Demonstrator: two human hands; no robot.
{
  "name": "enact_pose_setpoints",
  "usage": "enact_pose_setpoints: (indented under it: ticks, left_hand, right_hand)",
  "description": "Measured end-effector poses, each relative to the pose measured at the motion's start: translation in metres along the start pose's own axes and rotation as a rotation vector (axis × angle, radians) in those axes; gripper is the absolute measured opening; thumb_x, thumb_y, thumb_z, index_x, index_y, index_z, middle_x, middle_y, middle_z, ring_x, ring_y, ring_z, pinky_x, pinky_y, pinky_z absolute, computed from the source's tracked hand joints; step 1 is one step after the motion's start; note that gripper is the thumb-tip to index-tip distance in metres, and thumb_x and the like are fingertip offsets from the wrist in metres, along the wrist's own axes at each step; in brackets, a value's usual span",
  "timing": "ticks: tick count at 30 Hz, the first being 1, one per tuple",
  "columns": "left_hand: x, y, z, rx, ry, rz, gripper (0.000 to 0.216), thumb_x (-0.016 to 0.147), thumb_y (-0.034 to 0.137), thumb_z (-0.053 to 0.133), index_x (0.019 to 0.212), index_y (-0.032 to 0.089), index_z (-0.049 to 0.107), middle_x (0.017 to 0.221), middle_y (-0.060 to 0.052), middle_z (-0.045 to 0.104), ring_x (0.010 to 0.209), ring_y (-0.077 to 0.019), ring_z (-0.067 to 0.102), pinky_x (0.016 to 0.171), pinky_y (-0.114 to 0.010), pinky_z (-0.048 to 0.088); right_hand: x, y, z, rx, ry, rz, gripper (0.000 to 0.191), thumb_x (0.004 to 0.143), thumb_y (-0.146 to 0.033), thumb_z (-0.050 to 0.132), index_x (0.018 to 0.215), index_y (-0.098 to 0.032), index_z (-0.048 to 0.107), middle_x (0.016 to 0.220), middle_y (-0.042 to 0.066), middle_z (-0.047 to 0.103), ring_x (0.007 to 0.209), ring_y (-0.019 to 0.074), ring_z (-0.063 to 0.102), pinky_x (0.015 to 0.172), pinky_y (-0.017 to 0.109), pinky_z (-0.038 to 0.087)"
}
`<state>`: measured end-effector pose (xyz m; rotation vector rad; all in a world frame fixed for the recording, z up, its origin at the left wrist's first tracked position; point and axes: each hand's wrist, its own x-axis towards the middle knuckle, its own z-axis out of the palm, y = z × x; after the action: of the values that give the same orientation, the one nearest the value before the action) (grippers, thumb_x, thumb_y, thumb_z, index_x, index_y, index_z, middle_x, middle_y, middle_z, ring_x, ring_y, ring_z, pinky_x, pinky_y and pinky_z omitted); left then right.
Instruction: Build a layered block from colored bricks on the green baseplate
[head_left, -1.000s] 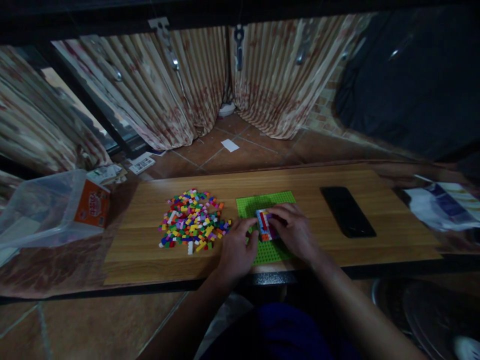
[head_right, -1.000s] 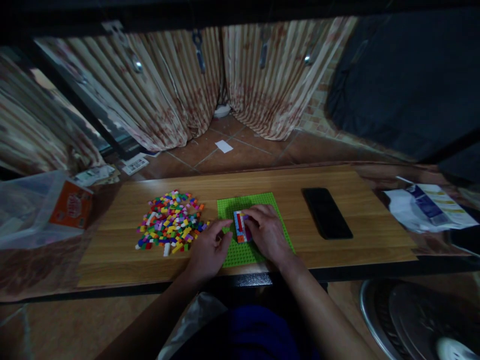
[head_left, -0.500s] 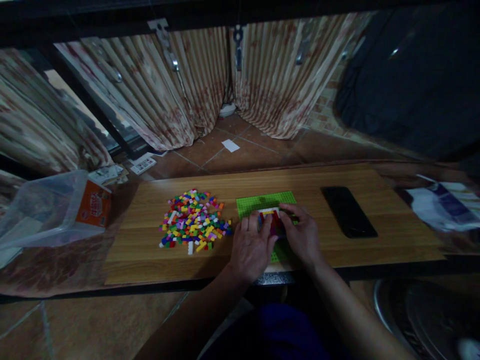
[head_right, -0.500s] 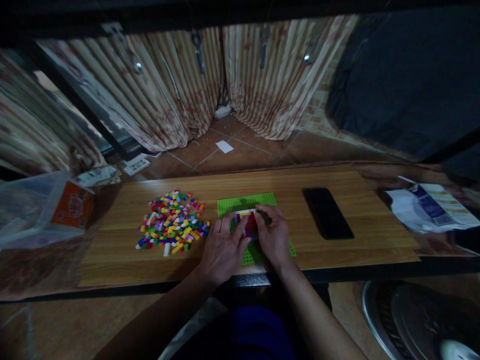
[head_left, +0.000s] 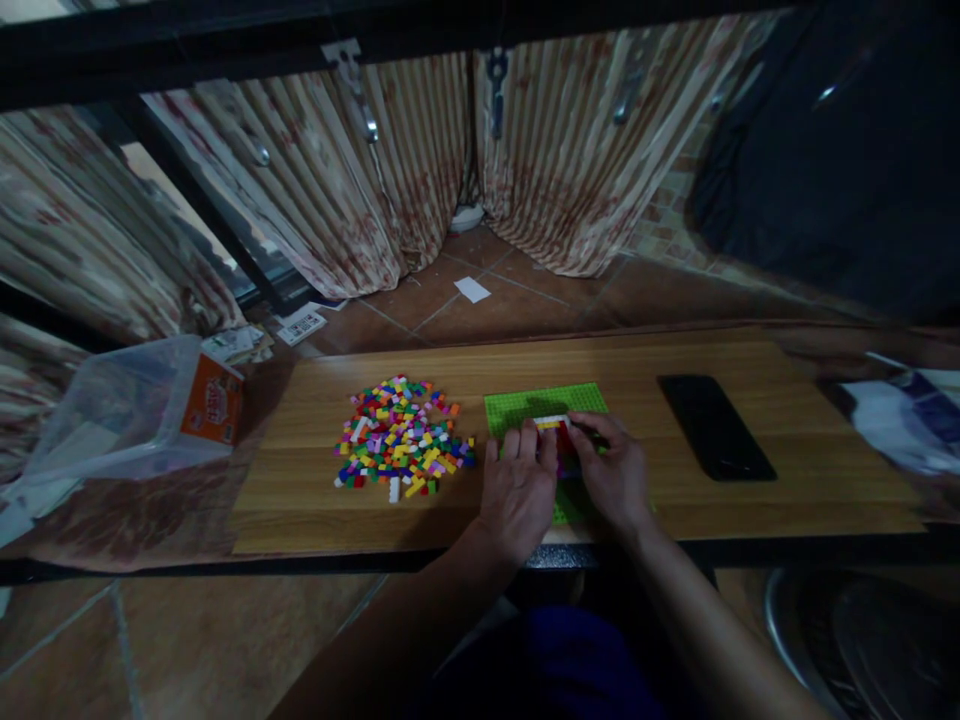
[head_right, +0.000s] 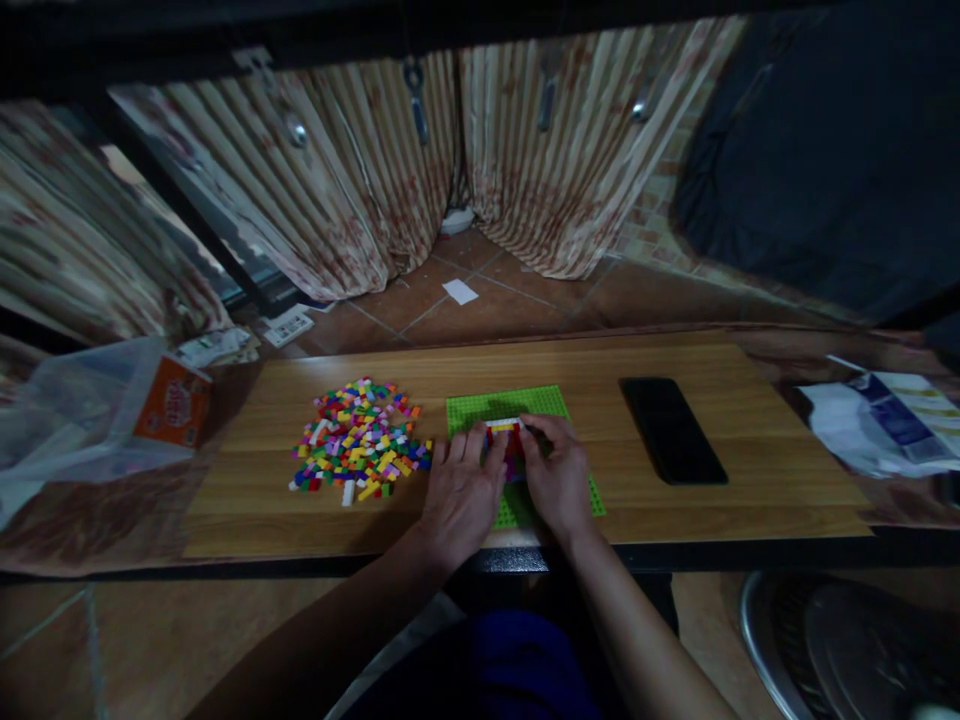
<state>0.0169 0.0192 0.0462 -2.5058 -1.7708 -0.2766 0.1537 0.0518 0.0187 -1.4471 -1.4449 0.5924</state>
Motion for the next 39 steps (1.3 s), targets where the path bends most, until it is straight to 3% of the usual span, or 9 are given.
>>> enact_pose_setpoints:
  ticks: [8, 13, 18, 22, 26, 35, 39]
  left_hand:
    - [-0.004, 0.007, 0.003, -0.037, 0.041, -0.009, 0.038, 0.094, 0.025, 0.039, 0.129, 0.015, 0.050, 0.133, -0.017, 0.049, 0.109, -0.0270, 0.049, 0.090, -0.047, 0.043]
    - [-0.025, -0.001, -0.001, -0.132, 0.110, -0.041, 0.048, 0.094, 0.033, 0.040, 0.140, 0.019, 0.038, 0.139, -0.014, 0.045, 0.113, -0.0268, 0.048, 0.095, -0.045, 0.042]
    - [-0.070, -0.047, -0.009, -0.232, 0.221, -0.224, 0.043, 0.091, 0.030, 0.045, 0.131, 0.014, 0.046, 0.127, -0.015, 0.054, 0.114, -0.0261, 0.049, 0.097, -0.043, 0.043]
    - [-0.105, -0.092, -0.002, -0.180, 0.297, -0.512, 0.032, 0.087, 0.029, 0.051, 0.114, 0.012, 0.054, 0.102, -0.013, 0.062, 0.099, -0.0264, 0.057, 0.087, -0.042, 0.048]
    - [-0.119, -0.113, 0.007, -0.116, 0.257, -0.562, 0.027, 0.084, 0.032, 0.055, 0.105, 0.015, 0.057, 0.092, -0.011, 0.063, 0.091, -0.0277, 0.060, 0.081, -0.041, 0.050]
    - [-0.115, -0.122, -0.001, -0.195, 0.175, -0.580, 0.024, 0.089, 0.023, 0.042, 0.101, 0.017, 0.062, 0.097, -0.011, 0.067, 0.094, -0.0253, 0.063, 0.083, -0.038, 0.050]
    - [-0.112, -0.109, -0.014, -0.375, 0.205, -0.524, 0.023, 0.090, 0.027, 0.044, 0.101, 0.019, 0.063, 0.102, -0.009, 0.067, 0.091, -0.0220, 0.065, 0.080, -0.035, 0.052]
  right_hand:
    - [-0.009, -0.011, -0.013, -0.081, 0.017, -0.065, 0.027, 0.086, -0.040, 0.055, 0.096, -0.019, 0.069, 0.098, 0.009, 0.067, 0.090, 0.0231, 0.063, 0.082, 0.041, 0.049]
    - [-0.021, -0.031, -0.012, -0.036, 0.002, -0.115, 0.025, 0.086, -0.041, 0.055, 0.097, -0.023, 0.069, 0.100, 0.007, 0.067, 0.090, 0.0225, 0.064, 0.083, 0.041, 0.050]
    - [-0.046, -0.044, -0.004, -0.010, -0.100, -0.124, 0.023, 0.088, -0.040, 0.054, 0.099, -0.026, 0.069, 0.106, 0.006, 0.067, 0.101, 0.0231, 0.062, 0.092, 0.043, 0.047]
    - [-0.073, -0.043, 0.003, 0.042, -0.201, -0.075, 0.022, 0.089, -0.038, 0.053, 0.099, -0.026, 0.069, 0.106, 0.006, 0.068, 0.100, 0.0224, 0.063, 0.089, 0.040, 0.048]
    - [-0.093, -0.044, 0.007, 0.089, -0.281, -0.037, 0.022, 0.090, -0.035, 0.051, 0.099, -0.024, 0.069, 0.101, 0.007, 0.068, 0.095, 0.0214, 0.064, 0.082, 0.036, 0.052]
    - [-0.106, -0.056, 0.006, 0.115, -0.293, -0.006, 0.025, 0.091, -0.029, 0.048, 0.096, -0.026, 0.072, 0.095, 0.006, 0.070, 0.089, 0.0203, 0.066, 0.079, 0.035, 0.054]
    - [-0.107, -0.061, 0.006, 0.127, -0.279, 0.003, 0.025, 0.090, -0.027, 0.048, 0.099, -0.026, 0.072, 0.095, 0.005, 0.070, 0.089, 0.0194, 0.066, 0.080, 0.033, 0.053]
